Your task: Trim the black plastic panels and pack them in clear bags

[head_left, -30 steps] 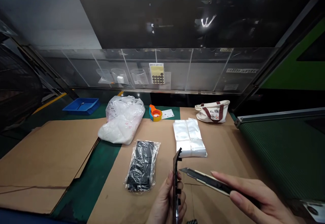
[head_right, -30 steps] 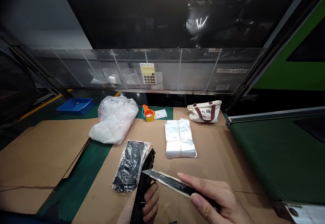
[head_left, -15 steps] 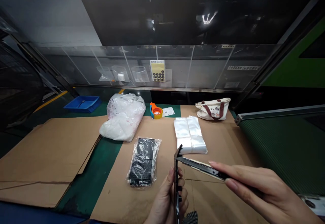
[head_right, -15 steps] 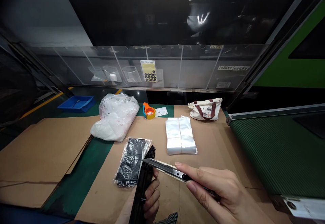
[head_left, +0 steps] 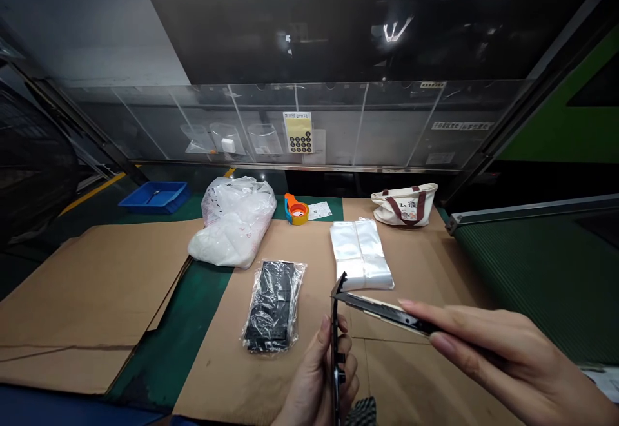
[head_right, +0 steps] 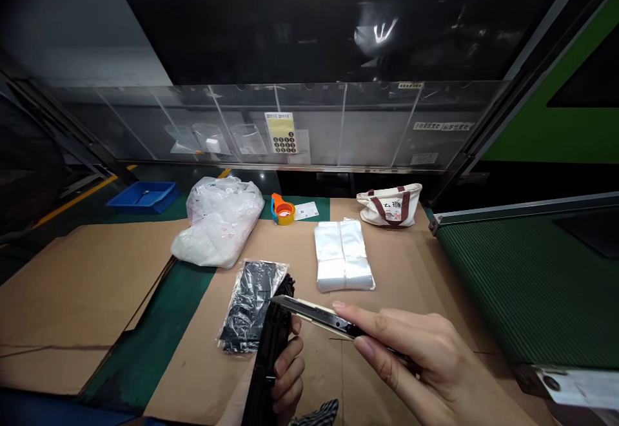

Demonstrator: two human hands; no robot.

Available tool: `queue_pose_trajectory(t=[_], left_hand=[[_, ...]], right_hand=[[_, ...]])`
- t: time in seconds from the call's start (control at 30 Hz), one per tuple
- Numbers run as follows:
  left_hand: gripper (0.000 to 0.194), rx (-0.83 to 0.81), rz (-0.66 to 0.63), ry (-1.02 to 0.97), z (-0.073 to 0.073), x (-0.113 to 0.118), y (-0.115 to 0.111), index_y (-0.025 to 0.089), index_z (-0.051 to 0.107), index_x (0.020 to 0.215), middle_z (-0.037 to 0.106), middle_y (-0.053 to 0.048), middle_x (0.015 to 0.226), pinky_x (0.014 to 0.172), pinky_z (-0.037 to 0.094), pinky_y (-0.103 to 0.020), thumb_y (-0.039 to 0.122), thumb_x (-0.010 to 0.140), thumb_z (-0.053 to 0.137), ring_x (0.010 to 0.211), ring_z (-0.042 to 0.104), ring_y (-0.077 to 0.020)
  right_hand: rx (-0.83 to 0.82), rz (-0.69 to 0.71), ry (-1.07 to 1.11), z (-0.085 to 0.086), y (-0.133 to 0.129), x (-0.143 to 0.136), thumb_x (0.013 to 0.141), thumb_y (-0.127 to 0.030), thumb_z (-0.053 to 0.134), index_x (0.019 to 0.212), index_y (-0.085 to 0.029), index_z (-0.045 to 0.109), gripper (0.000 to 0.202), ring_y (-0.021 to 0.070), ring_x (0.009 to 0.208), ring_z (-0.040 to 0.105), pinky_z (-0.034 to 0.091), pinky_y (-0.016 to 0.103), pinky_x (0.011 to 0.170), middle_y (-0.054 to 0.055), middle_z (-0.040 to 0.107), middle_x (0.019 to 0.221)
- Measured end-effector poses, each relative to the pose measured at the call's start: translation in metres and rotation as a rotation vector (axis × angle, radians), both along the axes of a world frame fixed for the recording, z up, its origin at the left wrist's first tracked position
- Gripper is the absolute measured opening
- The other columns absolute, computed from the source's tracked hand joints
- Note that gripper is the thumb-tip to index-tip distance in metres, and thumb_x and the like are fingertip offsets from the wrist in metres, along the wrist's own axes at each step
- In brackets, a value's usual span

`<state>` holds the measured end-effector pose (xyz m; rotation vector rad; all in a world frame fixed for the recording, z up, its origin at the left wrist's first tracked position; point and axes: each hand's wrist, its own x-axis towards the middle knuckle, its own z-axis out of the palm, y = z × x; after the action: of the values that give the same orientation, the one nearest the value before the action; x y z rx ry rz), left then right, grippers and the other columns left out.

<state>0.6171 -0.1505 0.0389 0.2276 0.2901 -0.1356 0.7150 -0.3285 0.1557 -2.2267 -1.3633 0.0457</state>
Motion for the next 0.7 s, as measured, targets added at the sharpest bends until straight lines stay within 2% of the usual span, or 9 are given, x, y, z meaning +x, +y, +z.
queue_pose_trajectory(t=[0.23, 0.4, 0.57, 0.7], left_hand=[[0.037, 0.015, 0.002, -0.018, -0.0021, -0.0007, -0.0019, 0.019, 0.048, 0.082, 0.032, 0.010, 0.044, 0.025, 0.006, -0.014, 0.050, 0.069, 0.064, 0.030, 0.018, -0.0011], [0.034, -0.008, -0.039, -0.077, -0.0069, 0.0001, -0.0024, 0.020, 0.051, 0.084, 0.033, 0.010, 0.041, 0.026, 0.011, -0.013, 0.048, 0.069, 0.065, 0.028, 0.017, -0.0010], [0.031, -0.052, -0.002, -0.126, -0.0092, -0.0009, -0.0034, 0.018, 0.053, 0.082, 0.038, 0.009, 0.047, 0.026, 0.012, -0.012, 0.046, 0.072, 0.063, 0.030, 0.019, -0.0003], [0.031, -0.041, 0.006, -0.130, -0.0074, -0.0020, -0.0046, 0.019, 0.052, 0.082, 0.036, 0.009, 0.046, 0.027, 0.013, -0.012, 0.047, 0.074, 0.061, 0.030, 0.018, -0.0007]], right_hand=[[0.003, 0.026, 0.017, 0.0004, 0.0009, -0.0025, 0.086, -0.022, 0.044, 0.129, -0.034, 0.039, 0.045, 0.0172, 0.082, 0.065, 0.051, 0.019, 0.054, -0.002, 0.068, 0.093], [0.002, 0.100, 0.070, 0.0002, -0.0007, -0.0058, 0.085, -0.023, 0.046, 0.127, -0.036, 0.042, 0.044, 0.0142, 0.068, 0.065, 0.050, 0.018, 0.050, -0.004, 0.069, 0.079], [0.002, 0.003, 0.059, 0.0001, 0.0033, 0.0006, 0.085, -0.023, 0.045, 0.129, -0.035, 0.039, 0.046, 0.0168, 0.090, 0.063, 0.053, 0.019, 0.066, -0.003, 0.068, 0.086], [0.003, 0.009, 0.059, 0.0005, 0.0032, 0.0019, 0.085, -0.022, 0.046, 0.129, -0.036, 0.039, 0.046, 0.0153, 0.091, 0.063, 0.053, 0.017, 0.068, -0.004, 0.068, 0.090]])
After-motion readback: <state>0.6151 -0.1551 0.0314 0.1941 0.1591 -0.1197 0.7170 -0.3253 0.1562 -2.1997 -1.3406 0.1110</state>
